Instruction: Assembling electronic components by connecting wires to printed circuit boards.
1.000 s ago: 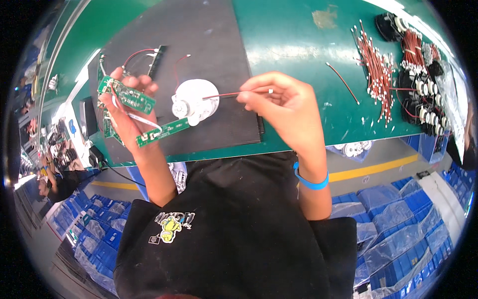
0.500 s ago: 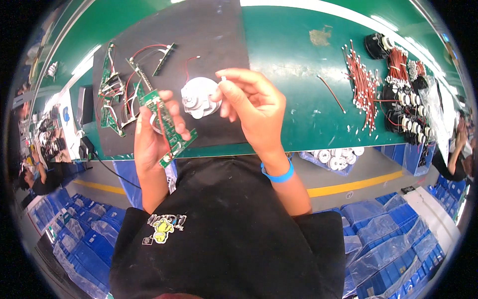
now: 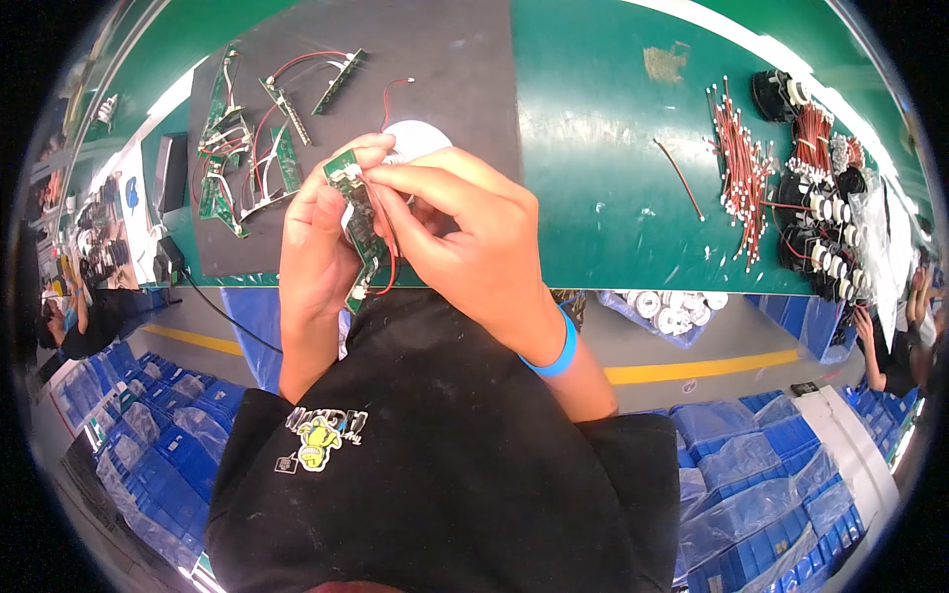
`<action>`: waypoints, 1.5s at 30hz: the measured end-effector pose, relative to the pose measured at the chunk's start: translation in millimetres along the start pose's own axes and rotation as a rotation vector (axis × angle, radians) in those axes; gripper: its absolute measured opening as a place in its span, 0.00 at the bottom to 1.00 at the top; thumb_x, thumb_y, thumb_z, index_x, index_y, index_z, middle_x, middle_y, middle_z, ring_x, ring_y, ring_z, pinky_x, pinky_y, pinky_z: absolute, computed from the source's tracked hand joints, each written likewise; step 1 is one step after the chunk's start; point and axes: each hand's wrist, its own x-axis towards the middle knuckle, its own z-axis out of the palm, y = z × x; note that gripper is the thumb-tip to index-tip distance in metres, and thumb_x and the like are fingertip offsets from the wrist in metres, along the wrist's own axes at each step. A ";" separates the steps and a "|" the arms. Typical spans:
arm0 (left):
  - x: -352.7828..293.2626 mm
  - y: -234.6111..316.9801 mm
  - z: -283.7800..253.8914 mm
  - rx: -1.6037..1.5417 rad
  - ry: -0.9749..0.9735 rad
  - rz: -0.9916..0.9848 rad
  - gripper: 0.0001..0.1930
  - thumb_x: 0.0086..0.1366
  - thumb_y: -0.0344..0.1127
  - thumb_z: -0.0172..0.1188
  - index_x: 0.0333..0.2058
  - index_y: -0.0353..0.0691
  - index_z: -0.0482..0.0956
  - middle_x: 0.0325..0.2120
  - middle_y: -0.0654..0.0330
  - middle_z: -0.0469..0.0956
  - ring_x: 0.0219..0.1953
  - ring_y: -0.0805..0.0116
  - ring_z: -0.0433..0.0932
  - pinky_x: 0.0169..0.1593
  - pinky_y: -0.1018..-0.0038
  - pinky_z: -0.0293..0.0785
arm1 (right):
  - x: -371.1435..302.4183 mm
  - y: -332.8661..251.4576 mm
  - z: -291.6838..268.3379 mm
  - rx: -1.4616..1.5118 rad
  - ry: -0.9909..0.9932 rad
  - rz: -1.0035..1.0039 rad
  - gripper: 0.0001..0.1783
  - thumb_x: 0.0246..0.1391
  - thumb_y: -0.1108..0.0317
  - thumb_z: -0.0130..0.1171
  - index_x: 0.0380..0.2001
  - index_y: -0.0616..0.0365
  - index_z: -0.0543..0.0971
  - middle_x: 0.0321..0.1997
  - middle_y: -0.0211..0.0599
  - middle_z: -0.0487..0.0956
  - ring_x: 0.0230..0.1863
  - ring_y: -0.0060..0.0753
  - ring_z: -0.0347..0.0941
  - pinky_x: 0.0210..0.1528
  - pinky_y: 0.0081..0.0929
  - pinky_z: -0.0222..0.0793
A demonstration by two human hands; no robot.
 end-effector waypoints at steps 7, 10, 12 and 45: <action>-0.8 2.2 -0.2 0.137 0.003 0.049 0.18 0.65 0.39 0.54 0.47 0.30 0.74 0.41 0.55 0.75 0.29 0.72 0.75 0.28 0.79 0.72 | 0.0 0.7 -5.3 -0.020 -0.069 0.044 0.08 0.42 0.78 0.64 0.30 0.62 0.81 0.23 0.34 0.76 0.17 0.21 0.70 0.19 0.18 0.64; -2.8 3.8 1.9 0.197 0.037 0.017 0.18 0.64 0.38 0.56 0.46 0.30 0.74 0.36 0.54 0.77 0.28 0.73 0.74 0.26 0.80 0.70 | 1.0 -3.8 -10.0 -0.046 -0.118 0.097 0.08 0.42 0.78 0.65 0.29 0.62 0.81 0.23 0.33 0.77 0.18 0.20 0.69 0.20 0.17 0.64; -4.4 5.1 1.7 0.238 0.081 0.001 0.18 0.64 0.38 0.56 0.46 0.30 0.75 0.34 0.55 0.78 0.27 0.73 0.74 0.26 0.80 0.69 | 4.0 -7.5 -14.0 -0.056 -0.146 0.140 0.08 0.41 0.79 0.66 0.29 0.62 0.82 0.24 0.32 0.78 0.20 0.17 0.68 0.22 0.15 0.63; -19.4 17.2 -31.6 0.010 0.188 -0.044 0.17 0.69 0.35 0.46 0.50 0.30 0.71 0.36 0.55 0.76 0.27 0.78 0.71 0.25 0.84 0.63 | 89.0 50.7 -57.3 0.149 -0.475 0.404 0.08 0.52 0.74 0.58 0.35 0.67 0.78 0.31 0.38 0.81 0.30 0.25 0.76 0.34 0.19 0.72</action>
